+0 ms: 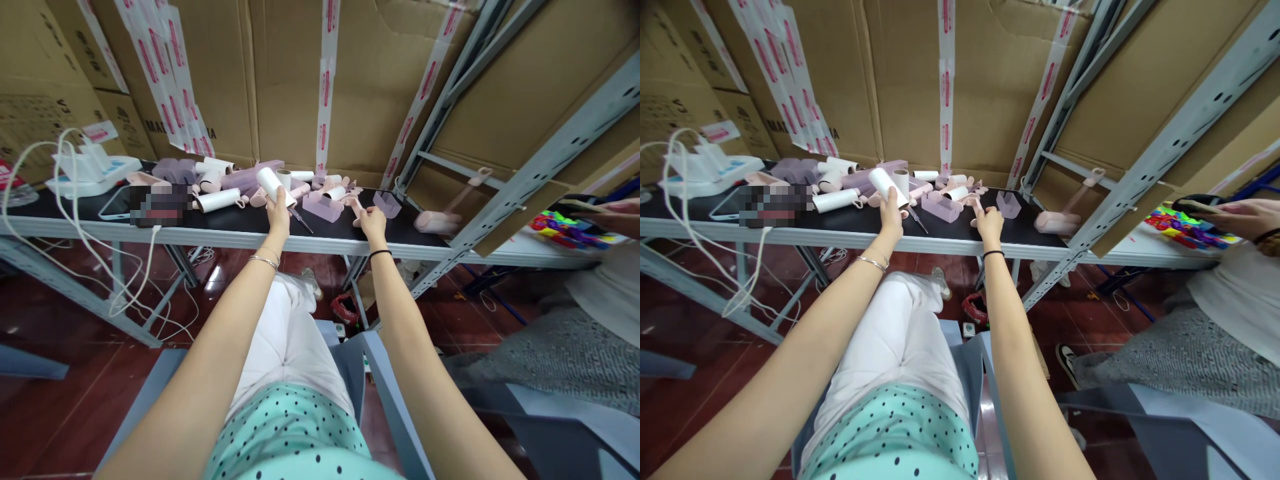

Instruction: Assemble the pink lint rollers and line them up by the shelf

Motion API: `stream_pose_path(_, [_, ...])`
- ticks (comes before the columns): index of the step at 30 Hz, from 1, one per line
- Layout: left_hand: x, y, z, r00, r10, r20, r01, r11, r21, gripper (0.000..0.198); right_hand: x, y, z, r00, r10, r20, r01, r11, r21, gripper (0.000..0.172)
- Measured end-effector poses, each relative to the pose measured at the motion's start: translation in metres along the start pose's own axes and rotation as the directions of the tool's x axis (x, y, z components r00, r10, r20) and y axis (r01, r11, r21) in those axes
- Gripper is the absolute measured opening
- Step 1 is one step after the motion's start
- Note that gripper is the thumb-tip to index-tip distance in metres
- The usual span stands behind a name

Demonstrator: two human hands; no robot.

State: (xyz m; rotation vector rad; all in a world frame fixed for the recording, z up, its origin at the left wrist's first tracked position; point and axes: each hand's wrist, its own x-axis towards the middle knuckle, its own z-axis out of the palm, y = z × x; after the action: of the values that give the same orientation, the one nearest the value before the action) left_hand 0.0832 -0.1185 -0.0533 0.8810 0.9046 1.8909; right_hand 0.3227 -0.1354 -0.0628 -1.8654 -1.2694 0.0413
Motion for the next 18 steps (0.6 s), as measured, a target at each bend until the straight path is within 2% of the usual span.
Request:
stream_pose_path(2, [0.0,0.004,0.001,0.999,-0.035,-0.013,0.034,0.997,-0.073,0.036,-0.009,-0.011,-0.002,0.986,-0.078,-0.148,0.072,0.996,-0.044,0.041])
stream_pose_path(3, [-0.001,0.006,0.001,0.999,-0.046,-0.022,0.044,0.993,-0.109,0.039,-0.016,-0.02,-0.002,0.964,-0.173,-0.2,0.161,0.984,-0.075,0.04])
stream_pose_path(4, [-0.001,0.008,0.001,0.998,-0.059,-0.039,0.052,0.987,-0.152,0.041,-0.023,-0.03,0.0,0.932,-0.301,-0.201,0.284,0.953,-0.107,0.037])
stream_pose_path(5, [-0.001,0.01,0.001,0.995,-0.074,-0.064,0.06,0.979,-0.192,0.044,-0.031,-0.043,0.004,0.888,-0.437,-0.144,0.421,0.898,-0.126,0.034])
stream_pose_path(6, [-0.001,0.011,0.0,0.992,-0.087,-0.093,0.064,0.972,-0.228,0.045,-0.039,-0.058,0.009,0.824,-0.565,-0.036,0.558,0.821,-0.12,0.033])
stream_pose_path(8, [0.001,0.011,-0.001,0.986,-0.092,-0.142,0.05,0.96,-0.276,0.048,-0.053,-0.087,0.025,0.676,-0.718,0.164,0.734,0.675,-0.073,0.032])
stream_pose_path(9, [0.001,0.011,-0.002,0.984,-0.086,-0.158,0.038,0.957,-0.288,0.05,-0.059,-0.101,0.033,0.638,-0.737,0.224,0.765,0.64,-0.073,0.032])
stream_pose_path(11, [0.002,0.009,-0.004,0.98,-0.067,-0.185,0.01,0.956,-0.293,0.051,-0.067,-0.123,0.049,0.596,-0.726,0.342,0.79,0.606,-0.09,0.033])
stream_pose_path(14, [0.004,0.007,-0.005,0.975,-0.056,-0.216,-0.008,0.959,-0.284,0.052,-0.072,-0.139,0.063,0.593,-0.665,0.454,0.781,0.613,-0.123,0.035])
stream_pose_path(18, [0.003,0.007,-0.003,0.974,-0.089,-0.207,0.025,0.956,-0.292,0.046,-0.071,-0.142,0.062,0.571,-0.649,0.503,0.791,0.599,-0.126,0.036])
